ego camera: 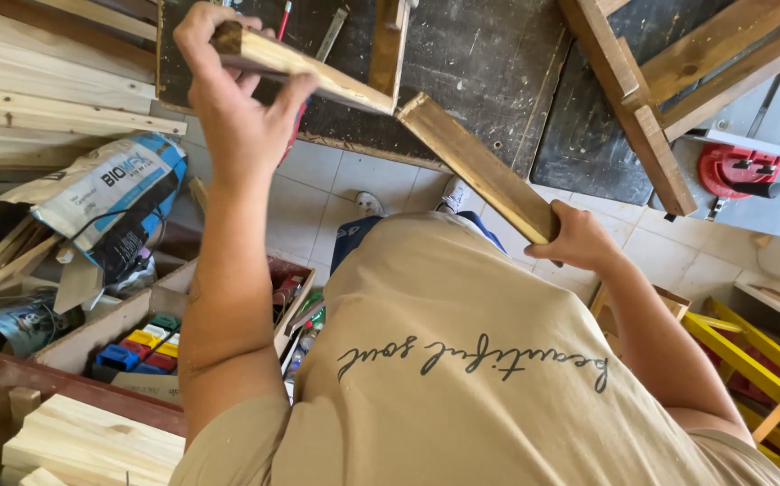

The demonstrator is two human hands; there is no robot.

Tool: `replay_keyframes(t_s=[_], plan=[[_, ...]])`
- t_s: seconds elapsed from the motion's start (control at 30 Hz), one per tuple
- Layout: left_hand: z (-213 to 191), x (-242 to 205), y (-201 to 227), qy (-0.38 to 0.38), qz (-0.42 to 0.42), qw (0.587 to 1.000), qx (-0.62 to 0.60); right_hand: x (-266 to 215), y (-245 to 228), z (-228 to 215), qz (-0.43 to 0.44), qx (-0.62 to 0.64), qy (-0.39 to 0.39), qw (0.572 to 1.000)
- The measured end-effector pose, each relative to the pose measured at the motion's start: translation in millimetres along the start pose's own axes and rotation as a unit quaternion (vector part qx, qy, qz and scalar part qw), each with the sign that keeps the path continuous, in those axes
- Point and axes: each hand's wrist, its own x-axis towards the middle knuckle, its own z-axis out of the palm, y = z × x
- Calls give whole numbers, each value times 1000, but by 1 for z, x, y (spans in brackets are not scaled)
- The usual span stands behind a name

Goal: Disassembling wooden frame components using a screwdriver as a pry tool and manual force.

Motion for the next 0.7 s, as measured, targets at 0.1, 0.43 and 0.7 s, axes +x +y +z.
replay_keyframes(t_s=[0.1,0.43,0.7], plan=[[16,7,-12,68,-16,997,-26,11,27,4,-25,111,-67,991],[35,-8,-22,49,-21,999,8,55,141,6,-80,565,-528,629],[74,-18,-20,21,61,989,131,-69,-26,-90,68,-396,91,911]])
